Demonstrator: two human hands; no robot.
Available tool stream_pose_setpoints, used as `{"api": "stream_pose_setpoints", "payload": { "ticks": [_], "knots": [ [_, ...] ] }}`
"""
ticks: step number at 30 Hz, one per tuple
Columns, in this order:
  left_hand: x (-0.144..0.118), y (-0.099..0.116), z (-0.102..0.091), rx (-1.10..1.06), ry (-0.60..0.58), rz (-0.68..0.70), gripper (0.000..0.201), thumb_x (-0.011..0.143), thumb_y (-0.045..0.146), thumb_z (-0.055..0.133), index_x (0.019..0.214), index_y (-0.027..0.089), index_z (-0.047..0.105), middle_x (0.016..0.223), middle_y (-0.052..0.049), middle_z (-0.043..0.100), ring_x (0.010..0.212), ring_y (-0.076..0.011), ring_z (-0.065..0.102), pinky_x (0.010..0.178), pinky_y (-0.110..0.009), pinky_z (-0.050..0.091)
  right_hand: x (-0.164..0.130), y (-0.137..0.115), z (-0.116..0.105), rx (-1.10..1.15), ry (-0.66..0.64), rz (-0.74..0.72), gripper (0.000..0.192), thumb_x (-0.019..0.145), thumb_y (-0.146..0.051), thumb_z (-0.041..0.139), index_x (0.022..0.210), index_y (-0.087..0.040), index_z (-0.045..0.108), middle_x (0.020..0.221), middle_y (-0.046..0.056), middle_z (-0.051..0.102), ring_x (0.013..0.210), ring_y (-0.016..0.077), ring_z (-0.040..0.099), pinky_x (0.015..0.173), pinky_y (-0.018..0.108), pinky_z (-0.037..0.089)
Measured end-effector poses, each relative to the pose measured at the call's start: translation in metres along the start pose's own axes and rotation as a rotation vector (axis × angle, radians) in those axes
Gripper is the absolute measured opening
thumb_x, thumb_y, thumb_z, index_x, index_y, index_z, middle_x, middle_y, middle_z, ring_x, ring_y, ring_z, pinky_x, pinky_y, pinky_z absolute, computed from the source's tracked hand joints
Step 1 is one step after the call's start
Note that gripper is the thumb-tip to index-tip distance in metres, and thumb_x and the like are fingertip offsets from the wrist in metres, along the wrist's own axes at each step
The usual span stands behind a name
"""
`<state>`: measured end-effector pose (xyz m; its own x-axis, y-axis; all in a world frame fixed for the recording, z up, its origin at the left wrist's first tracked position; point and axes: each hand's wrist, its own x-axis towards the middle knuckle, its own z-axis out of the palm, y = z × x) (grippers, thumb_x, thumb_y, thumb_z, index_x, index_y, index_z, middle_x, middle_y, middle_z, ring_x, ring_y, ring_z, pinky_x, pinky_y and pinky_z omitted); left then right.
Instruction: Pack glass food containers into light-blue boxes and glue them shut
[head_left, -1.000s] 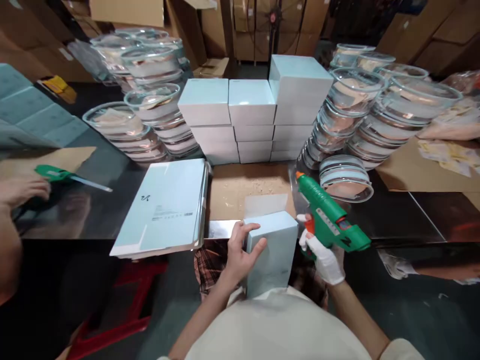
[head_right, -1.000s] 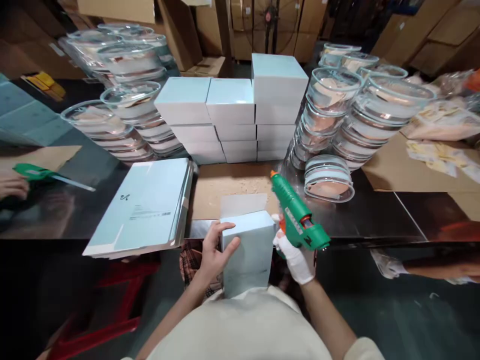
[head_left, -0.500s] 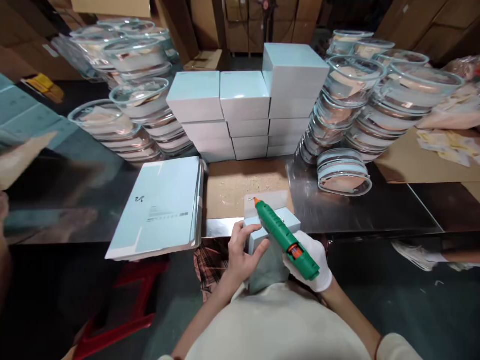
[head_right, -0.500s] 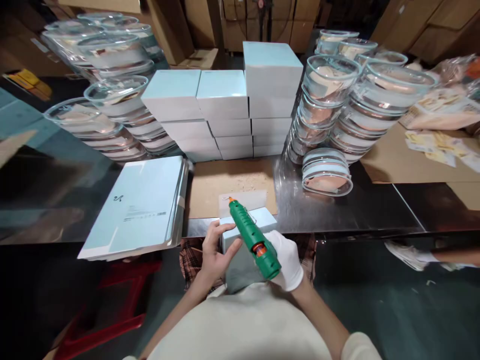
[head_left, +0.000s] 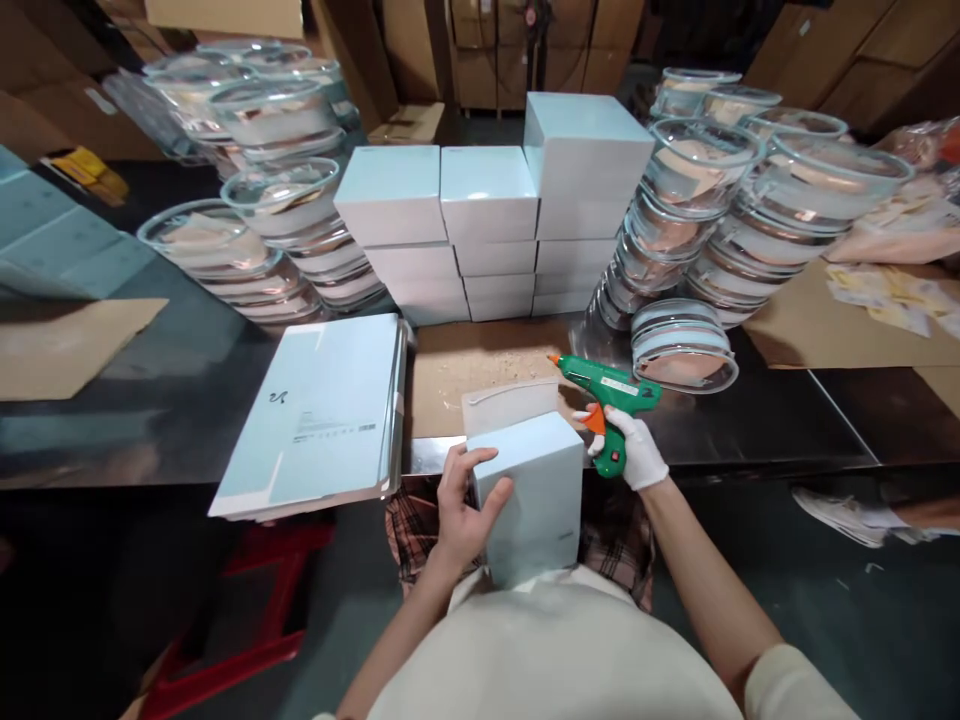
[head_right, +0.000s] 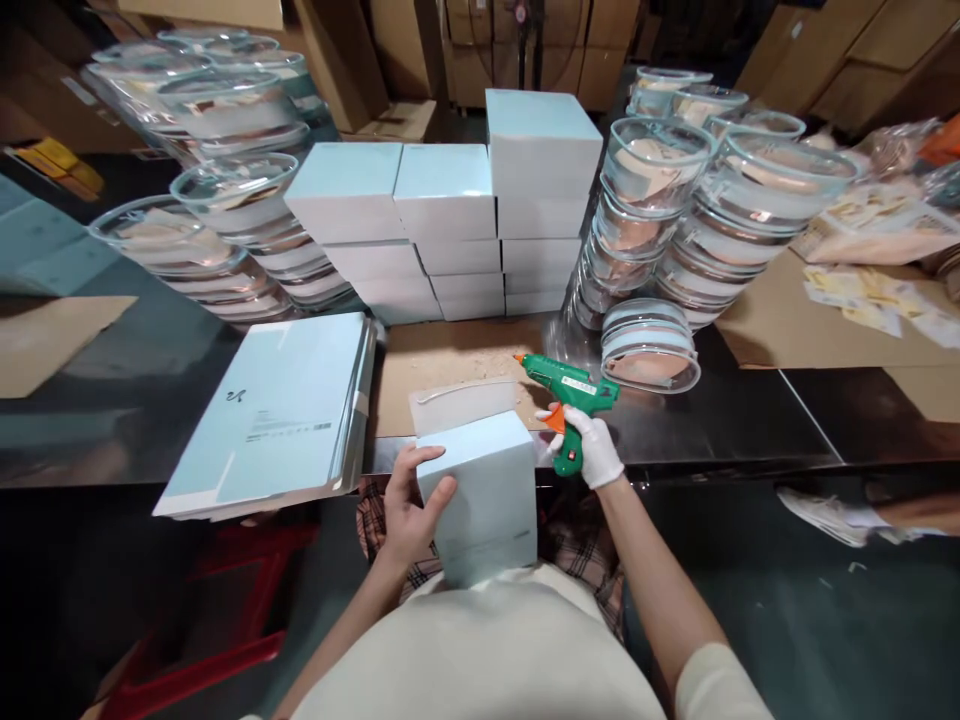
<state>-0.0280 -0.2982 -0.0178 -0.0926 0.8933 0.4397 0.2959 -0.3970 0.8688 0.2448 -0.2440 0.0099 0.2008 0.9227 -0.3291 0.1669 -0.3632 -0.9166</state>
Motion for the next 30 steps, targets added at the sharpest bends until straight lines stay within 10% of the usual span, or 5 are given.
{"api": "stream_pose_setpoints", "payload": {
  "ticks": [5, 8, 19, 25, 30],
  "knots": [
    [0.001, 0.001, -0.002, -0.049, 0.001, 0.038, 0.027, 0.094, 0.043, 0.073, 0.115, 0.026, 0.071, 0.107, -0.005, 0.068, 0.103, -0.0226, 0.065, 0.088, -0.033, 0.053, 0.014, -0.022, -0.022, -0.152, 0.092, 0.085, 0.048, 0.082, -0.064, 0.069, 0.070, -0.018, 0.070, 0.062, 0.010, 0.072, 0.066, 0.0264, 0.074, 0.059, 0.031, 0.056],
    [0.000, -0.001, 0.000, -0.057, -0.041, 0.021, 0.030, 0.094, 0.048, 0.072, 0.114, 0.026, 0.071, 0.107, -0.006, 0.068, 0.105, -0.0245, 0.066, 0.093, -0.037, 0.053, 0.001, -0.031, -0.017, -0.104, 0.118, -0.067, 0.041, 0.073, -0.055, 0.082, 0.090, -0.018, 0.077, 0.085, 0.009, 0.079, 0.088, 0.0267, 0.077, 0.076, 0.032, 0.060],
    [0.003, -0.008, 0.017, -0.458, 0.102, -0.027, 0.065, 0.092, 0.053, 0.073, 0.142, 0.040, 0.034, 0.120, -0.005, 0.063, 0.120, -0.0268, 0.069, 0.103, -0.047, 0.054, -0.020, -0.032, 0.005, 0.055, -0.678, -0.544, 0.091, 0.062, -0.091, 0.074, 0.117, -0.019, 0.075, 0.135, 0.017, 0.070, 0.125, 0.0325, 0.068, 0.107, 0.049, 0.053],
    [0.007, -0.010, 0.005, -0.338, -0.034, -0.056, 0.036, 0.094, 0.060, 0.067, 0.096, 0.024, 0.062, 0.113, -0.008, 0.061, 0.118, -0.0301, 0.069, 0.101, -0.048, 0.054, -0.025, -0.048, 0.002, -0.292, -0.659, -0.867, 0.033, 0.088, -0.041, 0.078, 0.117, -0.024, 0.077, 0.132, 0.013, 0.071, 0.121, 0.0234, 0.069, 0.108, 0.044, 0.054],
    [0.011, -0.006, 0.000, -0.373, -0.079, -0.041, 0.030, 0.095, 0.053, 0.068, 0.095, 0.024, 0.064, 0.111, -0.007, 0.064, 0.120, -0.0306, 0.068, 0.104, -0.050, 0.053, -0.027, -0.043, 0.002, -0.242, -0.605, -0.793, 0.035, 0.082, -0.044, 0.084, 0.111, -0.024, 0.078, 0.140, 0.012, 0.065, 0.129, 0.0264, 0.064, 0.112, 0.048, 0.052]
  ]
}}
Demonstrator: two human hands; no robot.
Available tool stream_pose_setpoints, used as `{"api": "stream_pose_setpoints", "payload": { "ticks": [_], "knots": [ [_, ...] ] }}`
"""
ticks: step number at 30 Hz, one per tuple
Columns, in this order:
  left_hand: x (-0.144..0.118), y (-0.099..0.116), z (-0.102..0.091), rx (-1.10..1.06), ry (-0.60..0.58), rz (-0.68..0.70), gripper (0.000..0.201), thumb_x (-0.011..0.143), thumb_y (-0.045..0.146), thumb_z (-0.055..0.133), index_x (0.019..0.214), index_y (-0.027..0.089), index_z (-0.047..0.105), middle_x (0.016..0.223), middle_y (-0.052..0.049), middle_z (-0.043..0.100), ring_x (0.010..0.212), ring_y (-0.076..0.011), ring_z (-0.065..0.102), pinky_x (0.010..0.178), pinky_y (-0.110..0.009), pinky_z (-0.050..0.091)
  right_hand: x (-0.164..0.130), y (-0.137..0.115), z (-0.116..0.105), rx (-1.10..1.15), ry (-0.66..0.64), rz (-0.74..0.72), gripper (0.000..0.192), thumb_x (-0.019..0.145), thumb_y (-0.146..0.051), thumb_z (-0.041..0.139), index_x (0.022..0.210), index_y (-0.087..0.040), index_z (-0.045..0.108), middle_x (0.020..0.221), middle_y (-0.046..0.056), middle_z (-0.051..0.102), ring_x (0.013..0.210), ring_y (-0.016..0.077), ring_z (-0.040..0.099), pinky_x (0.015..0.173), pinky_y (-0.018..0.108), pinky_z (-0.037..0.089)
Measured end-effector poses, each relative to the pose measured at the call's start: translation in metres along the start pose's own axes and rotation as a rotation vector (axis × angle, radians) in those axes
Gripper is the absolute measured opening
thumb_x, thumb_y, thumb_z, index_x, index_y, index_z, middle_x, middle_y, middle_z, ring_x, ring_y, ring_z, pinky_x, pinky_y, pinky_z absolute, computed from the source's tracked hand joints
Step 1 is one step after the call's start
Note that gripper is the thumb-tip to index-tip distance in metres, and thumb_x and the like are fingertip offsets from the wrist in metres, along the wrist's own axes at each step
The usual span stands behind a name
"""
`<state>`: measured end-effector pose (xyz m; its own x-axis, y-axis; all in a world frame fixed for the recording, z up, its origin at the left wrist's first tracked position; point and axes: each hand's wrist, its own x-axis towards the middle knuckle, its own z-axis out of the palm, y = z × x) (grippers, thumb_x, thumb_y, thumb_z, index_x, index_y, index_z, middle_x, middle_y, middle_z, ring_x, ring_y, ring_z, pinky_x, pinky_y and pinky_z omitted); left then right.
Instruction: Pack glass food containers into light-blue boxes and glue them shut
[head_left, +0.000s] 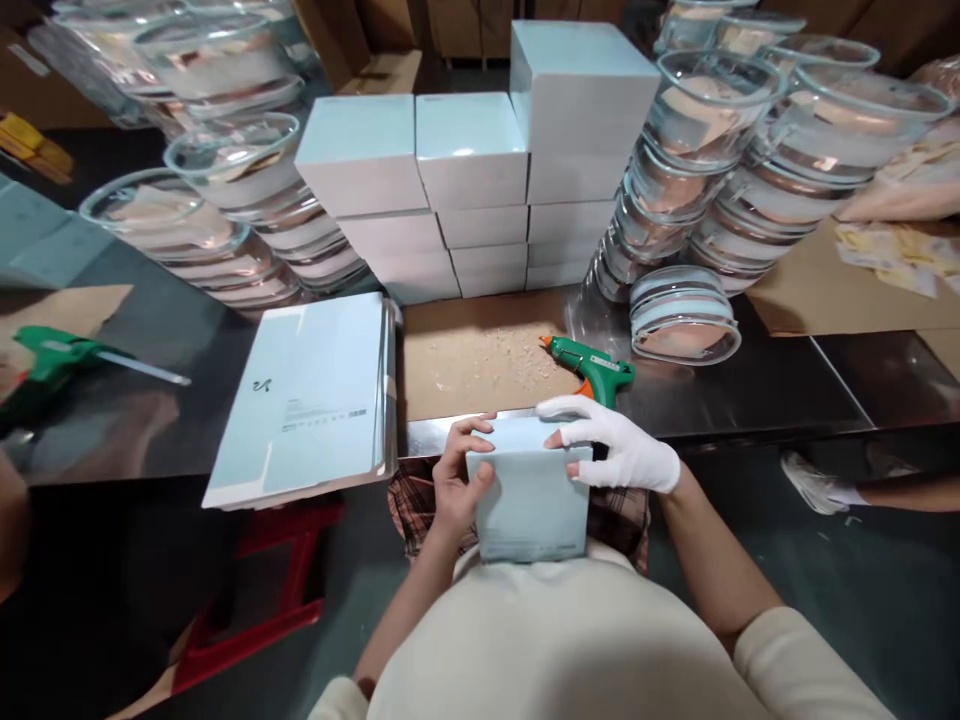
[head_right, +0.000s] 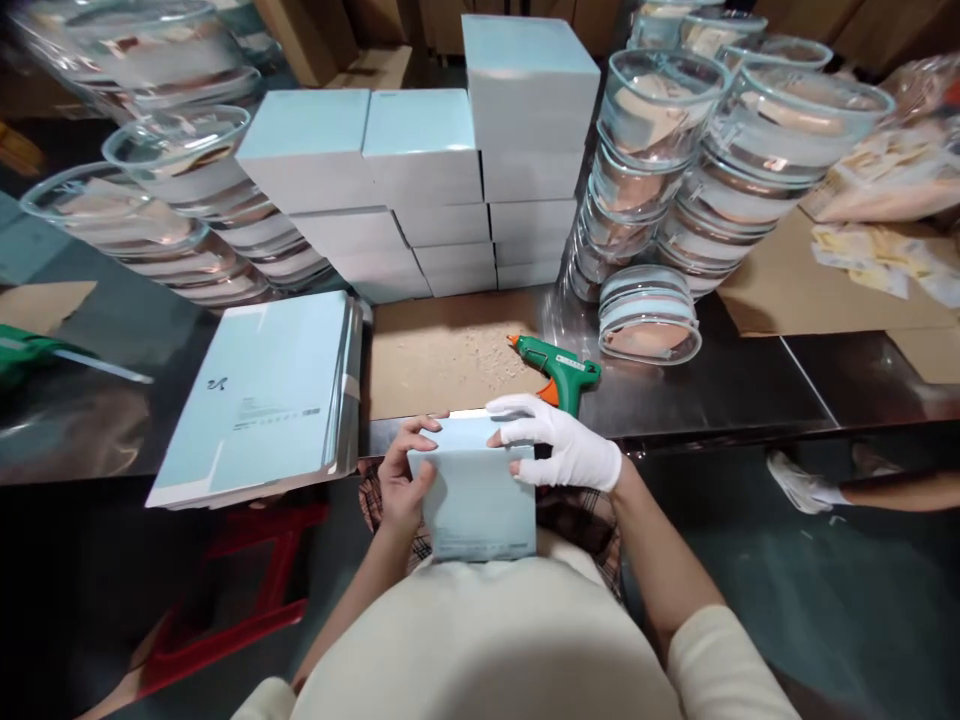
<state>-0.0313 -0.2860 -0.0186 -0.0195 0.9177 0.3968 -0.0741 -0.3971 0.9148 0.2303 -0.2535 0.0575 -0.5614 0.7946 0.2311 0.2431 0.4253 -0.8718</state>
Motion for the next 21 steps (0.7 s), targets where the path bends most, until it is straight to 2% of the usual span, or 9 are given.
{"api": "stream_pose_setpoints", "payload": {
  "ticks": [4, 8, 9, 12, 14, 15, 18, 20, 21],
  "knots": [
    [0.011, 0.007, -0.008, 0.016, 0.231, 0.040, 0.026, 0.095, 0.049, 0.069, 0.099, 0.026, 0.058, 0.114, -0.005, 0.061, 0.122, -0.0292, 0.067, 0.109, -0.051, 0.051, -0.039, 0.001, 0.000, 0.080, 0.301, 0.320, 0.070, 0.066, -0.052, 0.095, 0.123, -0.022, 0.069, 0.132, 0.014, 0.067, 0.109, 0.0245, 0.070, 0.091, 0.038, 0.062],
    [0.025, 0.011, -0.007, -0.076, 0.498, 0.139, 0.022, 0.099, 0.047, 0.065, 0.111, 0.032, 0.053, 0.127, -0.002, 0.058, 0.131, -0.0269, 0.064, 0.115, -0.049, 0.047, -0.069, -0.001, 0.020, 0.332, -0.011, 0.596, 0.051, 0.071, -0.055, 0.090, 0.101, -0.016, 0.075, 0.084, 0.005, 0.075, 0.072, 0.0183, 0.067, 0.068, 0.030, 0.060],
    [0.026, 0.012, -0.005, -0.084, 0.540, 0.167, 0.023, 0.100, 0.049, 0.063, 0.113, 0.033, 0.052, 0.128, -0.001, 0.058, 0.133, -0.0272, 0.063, 0.115, -0.050, 0.047, -0.070, -0.002, 0.026, 0.374, 0.025, 0.607, 0.051, 0.070, -0.056, 0.090, 0.098, -0.016, 0.077, 0.082, 0.005, 0.075, 0.072, 0.0193, 0.068, 0.070, 0.032, 0.061],
    [0.026, 0.015, -0.001, 0.149, 0.510, 0.209, 0.024, 0.097, 0.048, 0.069, 0.105, 0.029, 0.056, 0.125, -0.003, 0.061, 0.143, -0.0307, 0.055, 0.121, -0.055, 0.040, -0.057, -0.009, 0.031, 0.265, 0.577, 0.552, 0.048, 0.076, -0.061, 0.083, 0.094, -0.017, 0.078, 0.084, 0.006, 0.078, 0.073, 0.0210, 0.069, 0.072, 0.034, 0.061],
    [0.025, 0.023, -0.002, 0.492, 0.414, 0.270, 0.034, 0.085, 0.044, 0.084, 0.104, 0.026, 0.061, 0.132, -0.007, 0.061, 0.151, -0.0357, 0.045, 0.127, -0.061, 0.029, -0.039, -0.022, 0.020, 0.055, 0.760, 0.427, 0.043, 0.082, -0.059, 0.079, 0.091, -0.017, 0.078, 0.084, 0.007, 0.079, 0.072, 0.0211, 0.070, 0.070, 0.032, 0.059],
    [0.027, 0.029, -0.004, 0.643, 0.354, 0.327, 0.047, 0.077, 0.044, 0.091, 0.110, 0.026, 0.063, 0.141, -0.011, 0.058, 0.157, -0.0394, 0.036, 0.129, -0.065, 0.020, -0.029, -0.032, 0.012, -0.064, 0.690, 0.332, 0.037, 0.086, -0.055, 0.077, 0.089, -0.018, 0.079, 0.084, 0.007, 0.079, 0.073, 0.0210, 0.071, 0.071, 0.031, 0.059],
    [0.036, 0.051, -0.007, 0.878, 0.101, 0.496, 0.095, 0.064, 0.051, 0.098, 0.143, 0.026, 0.053, 0.163, -0.020, 0.044, 0.163, -0.0483, 0.013, 0.125, -0.077, -0.009, 0.004, -0.059, -0.015, -0.368, 0.183, -0.069, 0.024, 0.097, -0.042, 0.067, 0.093, -0.022, 0.080, 0.087, 0.005, 0.079, 0.079, 0.0185, 0.073, 0.079, 0.029, 0.056],
    [0.041, 0.059, -0.009, 0.930, -0.076, 0.478, 0.093, 0.074, 0.050, 0.092, 0.152, 0.026, 0.047, 0.158, -0.020, 0.053, 0.159, -0.0486, 0.028, 0.121, -0.079, -0.015, 0.020, -0.063, -0.038, -0.453, 0.004, -0.300, 0.027, 0.100, -0.045, 0.064, 0.107, -0.024, 0.080, 0.095, 0.005, 0.080, 0.087, 0.0178, 0.074, 0.084, 0.028, 0.056],
    [0.041, 0.059, -0.012, 0.932, -0.107, 0.428, 0.087, 0.078, 0.049, 0.089, 0.151, 0.025, 0.049, 0.150, -0.019, 0.060, 0.151, -0.0469, 0.044, 0.122, -0.079, -0.012, 0.025, -0.058, -0.053, -0.484, 0.028, -0.338, 0.033, 0.101, -0.049, 0.063, 0.115, -0.024, 0.078, 0.101, 0.006, 0.080, 0.091, 0.0183, 0.074, 0.087, 0.029, 0.056]
  ]
}}
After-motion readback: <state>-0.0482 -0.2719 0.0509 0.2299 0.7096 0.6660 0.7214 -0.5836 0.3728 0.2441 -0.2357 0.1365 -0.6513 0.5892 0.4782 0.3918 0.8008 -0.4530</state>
